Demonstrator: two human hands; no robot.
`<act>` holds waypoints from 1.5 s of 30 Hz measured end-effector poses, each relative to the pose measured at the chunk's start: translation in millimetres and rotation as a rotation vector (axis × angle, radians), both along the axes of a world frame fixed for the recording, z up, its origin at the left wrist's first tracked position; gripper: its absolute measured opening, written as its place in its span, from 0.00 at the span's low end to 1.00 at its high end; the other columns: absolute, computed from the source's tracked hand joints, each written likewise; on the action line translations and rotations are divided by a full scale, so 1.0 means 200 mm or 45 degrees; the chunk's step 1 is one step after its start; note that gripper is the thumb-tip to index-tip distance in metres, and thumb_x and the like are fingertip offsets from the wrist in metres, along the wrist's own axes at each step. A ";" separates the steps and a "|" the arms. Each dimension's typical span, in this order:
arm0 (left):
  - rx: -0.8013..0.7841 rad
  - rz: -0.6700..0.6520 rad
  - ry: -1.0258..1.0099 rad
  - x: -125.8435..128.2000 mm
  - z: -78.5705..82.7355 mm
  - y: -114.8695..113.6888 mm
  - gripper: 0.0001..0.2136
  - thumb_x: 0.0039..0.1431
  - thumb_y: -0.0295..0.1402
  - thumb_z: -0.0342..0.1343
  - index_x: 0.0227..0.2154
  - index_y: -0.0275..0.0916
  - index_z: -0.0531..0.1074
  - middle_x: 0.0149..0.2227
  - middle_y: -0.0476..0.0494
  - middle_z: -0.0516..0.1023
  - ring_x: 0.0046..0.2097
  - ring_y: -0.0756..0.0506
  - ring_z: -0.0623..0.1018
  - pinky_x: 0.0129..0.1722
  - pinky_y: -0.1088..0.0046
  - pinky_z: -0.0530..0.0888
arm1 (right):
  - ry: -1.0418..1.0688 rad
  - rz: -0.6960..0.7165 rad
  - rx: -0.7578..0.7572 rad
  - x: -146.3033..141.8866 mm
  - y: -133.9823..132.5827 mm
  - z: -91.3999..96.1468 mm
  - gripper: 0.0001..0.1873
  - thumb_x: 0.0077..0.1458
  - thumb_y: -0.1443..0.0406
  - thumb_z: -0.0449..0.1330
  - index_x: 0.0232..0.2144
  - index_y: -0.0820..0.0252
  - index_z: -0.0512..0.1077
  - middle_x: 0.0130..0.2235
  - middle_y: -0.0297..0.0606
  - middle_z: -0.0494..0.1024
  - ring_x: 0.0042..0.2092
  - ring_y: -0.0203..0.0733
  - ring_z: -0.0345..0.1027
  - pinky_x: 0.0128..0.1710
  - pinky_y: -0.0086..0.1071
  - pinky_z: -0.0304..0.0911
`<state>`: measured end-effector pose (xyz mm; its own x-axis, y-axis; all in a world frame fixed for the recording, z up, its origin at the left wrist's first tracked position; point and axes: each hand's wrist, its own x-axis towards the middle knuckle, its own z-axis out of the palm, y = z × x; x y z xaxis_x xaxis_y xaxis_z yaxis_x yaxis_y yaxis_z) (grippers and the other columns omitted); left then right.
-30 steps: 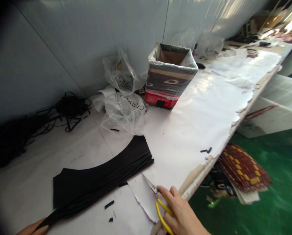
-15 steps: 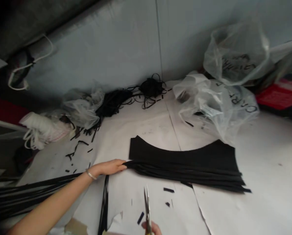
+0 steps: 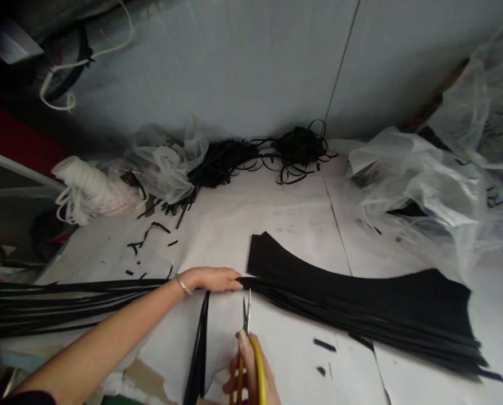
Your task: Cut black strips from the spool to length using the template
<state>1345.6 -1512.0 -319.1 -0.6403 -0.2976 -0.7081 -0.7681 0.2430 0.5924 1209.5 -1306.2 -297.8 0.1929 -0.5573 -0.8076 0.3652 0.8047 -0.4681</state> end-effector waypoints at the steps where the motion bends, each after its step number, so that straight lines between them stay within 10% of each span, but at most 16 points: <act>1: 0.020 -0.001 0.003 0.00 0.00 0.00 0.12 0.60 0.33 0.47 0.21 0.38 0.62 0.21 0.55 0.61 0.24 0.53 0.60 0.25 0.76 0.58 | 0.015 0.003 0.044 0.02 -0.02 0.00 0.42 0.43 0.33 0.56 0.51 0.51 0.61 0.37 0.36 0.70 0.33 0.42 0.69 0.29 0.33 0.62; 45: 0.356 0.073 0.101 0.06 -0.09 -0.08 0.10 0.59 0.34 0.46 0.24 0.38 0.64 0.21 0.54 0.62 0.22 0.53 0.61 0.21 0.76 0.59 | 0.167 -0.021 -0.148 0.18 -0.24 -0.04 0.41 0.46 0.33 0.53 0.48 0.57 0.61 0.29 0.30 0.64 0.27 0.38 0.63 0.18 0.27 0.57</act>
<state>1358.0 -1528.0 -336.4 -0.6847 -0.1353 -0.7161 -0.7244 0.0192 0.6891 1244.5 -1354.1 -306.2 0.0800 -0.6508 -0.7550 0.3078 0.7365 -0.6023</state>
